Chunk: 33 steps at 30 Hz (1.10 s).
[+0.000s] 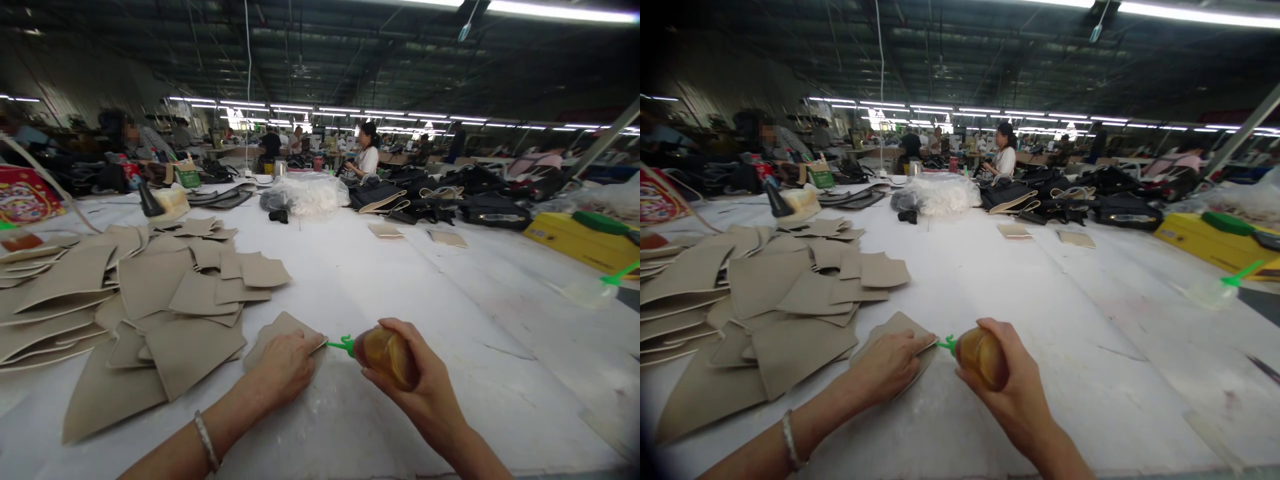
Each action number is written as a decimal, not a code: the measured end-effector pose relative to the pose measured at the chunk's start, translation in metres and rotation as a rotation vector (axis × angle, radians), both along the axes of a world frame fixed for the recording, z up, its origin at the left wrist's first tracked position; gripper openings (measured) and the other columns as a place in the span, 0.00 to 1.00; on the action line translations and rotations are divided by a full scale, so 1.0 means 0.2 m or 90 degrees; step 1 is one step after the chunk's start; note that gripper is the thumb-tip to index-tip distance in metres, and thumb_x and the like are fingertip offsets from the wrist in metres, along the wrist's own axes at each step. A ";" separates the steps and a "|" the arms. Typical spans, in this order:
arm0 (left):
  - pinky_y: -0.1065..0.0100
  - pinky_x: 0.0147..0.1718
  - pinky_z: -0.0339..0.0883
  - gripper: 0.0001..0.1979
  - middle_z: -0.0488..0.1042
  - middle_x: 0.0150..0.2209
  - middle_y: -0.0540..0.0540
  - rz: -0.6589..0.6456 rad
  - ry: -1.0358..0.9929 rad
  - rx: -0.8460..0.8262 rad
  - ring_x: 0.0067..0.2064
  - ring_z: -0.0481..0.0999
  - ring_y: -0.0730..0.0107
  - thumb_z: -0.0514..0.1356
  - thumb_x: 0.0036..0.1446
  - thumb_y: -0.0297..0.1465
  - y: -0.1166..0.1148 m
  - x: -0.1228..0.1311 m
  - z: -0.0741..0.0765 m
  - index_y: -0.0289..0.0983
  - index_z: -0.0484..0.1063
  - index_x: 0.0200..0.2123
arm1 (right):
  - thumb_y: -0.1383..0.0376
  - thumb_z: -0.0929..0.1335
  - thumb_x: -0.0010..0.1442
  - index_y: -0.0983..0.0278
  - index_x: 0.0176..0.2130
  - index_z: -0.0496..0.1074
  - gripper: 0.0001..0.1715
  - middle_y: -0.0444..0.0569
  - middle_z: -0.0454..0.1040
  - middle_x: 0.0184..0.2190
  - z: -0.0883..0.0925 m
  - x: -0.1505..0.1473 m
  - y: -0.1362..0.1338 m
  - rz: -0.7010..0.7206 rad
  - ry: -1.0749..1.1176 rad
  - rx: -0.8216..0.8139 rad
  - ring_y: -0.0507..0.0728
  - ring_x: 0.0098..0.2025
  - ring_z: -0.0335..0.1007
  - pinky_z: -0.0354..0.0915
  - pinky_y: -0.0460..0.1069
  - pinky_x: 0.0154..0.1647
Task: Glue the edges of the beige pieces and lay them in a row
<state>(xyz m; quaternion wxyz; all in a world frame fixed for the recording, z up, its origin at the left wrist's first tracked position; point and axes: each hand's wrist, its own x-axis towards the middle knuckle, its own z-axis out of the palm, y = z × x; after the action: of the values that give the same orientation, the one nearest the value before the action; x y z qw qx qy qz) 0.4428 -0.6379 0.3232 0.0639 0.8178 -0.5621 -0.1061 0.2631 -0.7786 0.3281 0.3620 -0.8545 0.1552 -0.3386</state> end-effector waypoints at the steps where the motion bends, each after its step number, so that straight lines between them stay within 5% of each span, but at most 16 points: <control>1: 0.64 0.32 0.62 0.27 0.73 0.33 0.46 0.001 0.000 0.000 0.33 0.74 0.61 0.47 0.51 0.25 0.00 0.00 0.00 0.51 0.65 0.52 | 0.61 0.73 0.53 0.54 0.52 0.60 0.30 0.45 0.64 0.45 0.00 0.01 0.00 0.006 0.004 -0.009 0.57 0.45 0.63 0.60 0.49 0.46; 16: 0.64 0.35 0.64 0.23 0.69 0.38 0.45 0.021 0.023 0.005 0.36 0.74 0.62 0.46 0.59 0.32 0.04 -0.01 -0.03 0.50 0.58 0.58 | 0.61 0.72 0.55 0.55 0.51 0.61 0.26 0.46 0.64 0.44 0.01 0.04 0.00 0.016 0.030 -0.043 0.57 0.43 0.65 0.62 0.50 0.45; 33: 0.60 0.39 0.66 0.25 0.67 0.41 0.42 0.036 0.054 0.021 0.38 0.73 0.59 0.43 0.60 0.32 0.08 -0.05 -0.03 0.46 0.55 0.61 | 0.56 0.72 0.53 0.57 0.50 0.61 0.28 0.43 0.68 0.38 -0.02 0.02 -0.03 -0.020 0.043 0.191 0.56 0.37 0.67 0.63 0.49 0.39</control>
<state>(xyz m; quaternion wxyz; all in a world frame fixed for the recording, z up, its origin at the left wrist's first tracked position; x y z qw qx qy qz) 0.4335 -0.6220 0.3170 0.0773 0.8292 -0.5335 -0.1476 0.2662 -0.7838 0.3246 0.4748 -0.7994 0.2294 -0.2881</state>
